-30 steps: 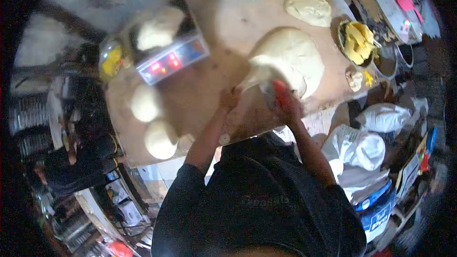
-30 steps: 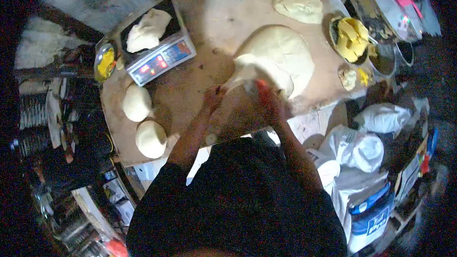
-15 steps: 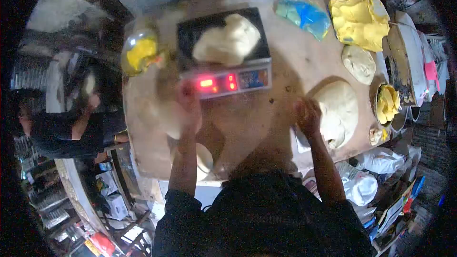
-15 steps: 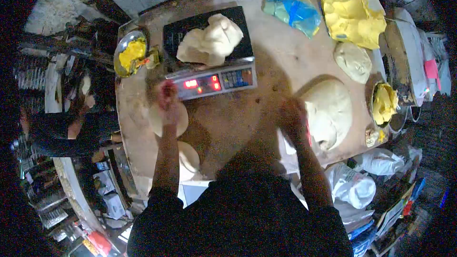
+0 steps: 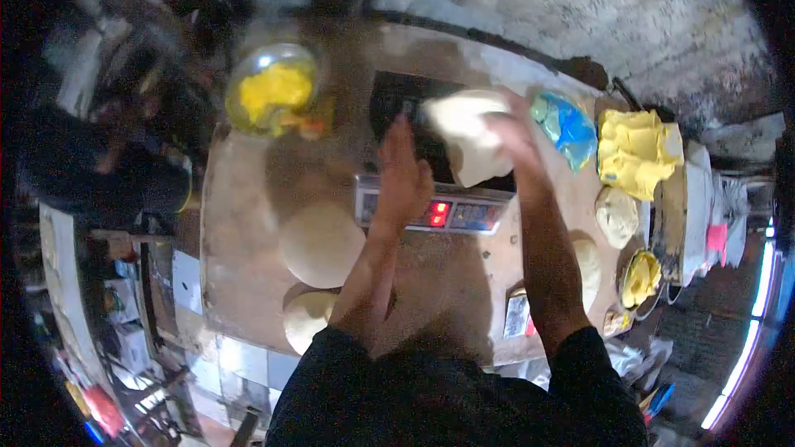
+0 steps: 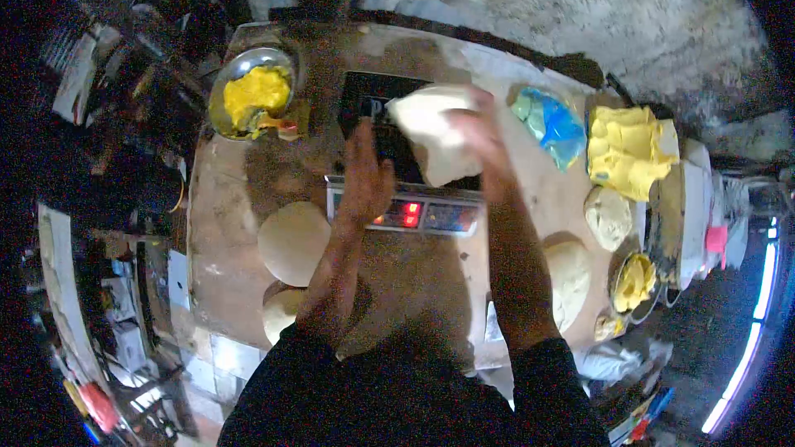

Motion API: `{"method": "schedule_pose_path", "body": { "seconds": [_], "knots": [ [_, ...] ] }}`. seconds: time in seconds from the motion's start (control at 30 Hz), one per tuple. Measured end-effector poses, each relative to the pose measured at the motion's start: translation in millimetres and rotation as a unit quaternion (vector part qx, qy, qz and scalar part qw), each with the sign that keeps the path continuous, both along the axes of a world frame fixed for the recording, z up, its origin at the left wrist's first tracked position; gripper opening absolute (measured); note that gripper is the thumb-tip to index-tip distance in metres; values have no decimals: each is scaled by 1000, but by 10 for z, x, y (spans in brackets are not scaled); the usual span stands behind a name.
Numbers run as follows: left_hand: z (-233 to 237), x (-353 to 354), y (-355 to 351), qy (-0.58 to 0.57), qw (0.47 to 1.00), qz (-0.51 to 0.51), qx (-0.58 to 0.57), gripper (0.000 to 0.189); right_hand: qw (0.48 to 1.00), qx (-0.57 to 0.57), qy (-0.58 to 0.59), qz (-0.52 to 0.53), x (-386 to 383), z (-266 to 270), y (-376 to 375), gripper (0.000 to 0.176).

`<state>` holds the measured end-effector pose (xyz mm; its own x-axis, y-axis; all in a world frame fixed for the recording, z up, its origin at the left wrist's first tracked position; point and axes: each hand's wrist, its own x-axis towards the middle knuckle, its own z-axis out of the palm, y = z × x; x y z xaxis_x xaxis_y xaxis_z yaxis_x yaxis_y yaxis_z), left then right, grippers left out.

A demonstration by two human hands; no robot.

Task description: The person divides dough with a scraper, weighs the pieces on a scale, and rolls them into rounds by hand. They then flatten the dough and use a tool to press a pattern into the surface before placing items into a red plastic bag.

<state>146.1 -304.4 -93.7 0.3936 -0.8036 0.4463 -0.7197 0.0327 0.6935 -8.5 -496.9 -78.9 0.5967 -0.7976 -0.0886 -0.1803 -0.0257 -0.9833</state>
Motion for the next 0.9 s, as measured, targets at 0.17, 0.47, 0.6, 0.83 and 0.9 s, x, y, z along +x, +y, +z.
{"method": "schedule_pose_path", "body": {
  "seconds": [0.17, 0.47, 0.6, 0.83, 0.9],
  "knots": [
    [-113, -224, -110, -183, 960, 9, 211, 57, 855, 240, -440, -129, -808, 597, 797, 55],
    [654, -1252, 1132, 282, 916, -267, 100, 80, 875, 287, -337, -194, -1273, -309, 2357, 54],
    [-152, -1122, 1479, 156, 929, -274, 194, 79, 889, 314, -279, -180, -1038, -735, 2873, 54],
    [-707, -752, 1584, 38, 906, -302, 294, 66, 972, 203, -109, 55, -1646, -684, 2847, 54],
    [-1477, -289, 1618, 371, 835, -259, 314, 66, 987, 70, -133, -51, -2037, -257, 3005, 37]
  ]
}}
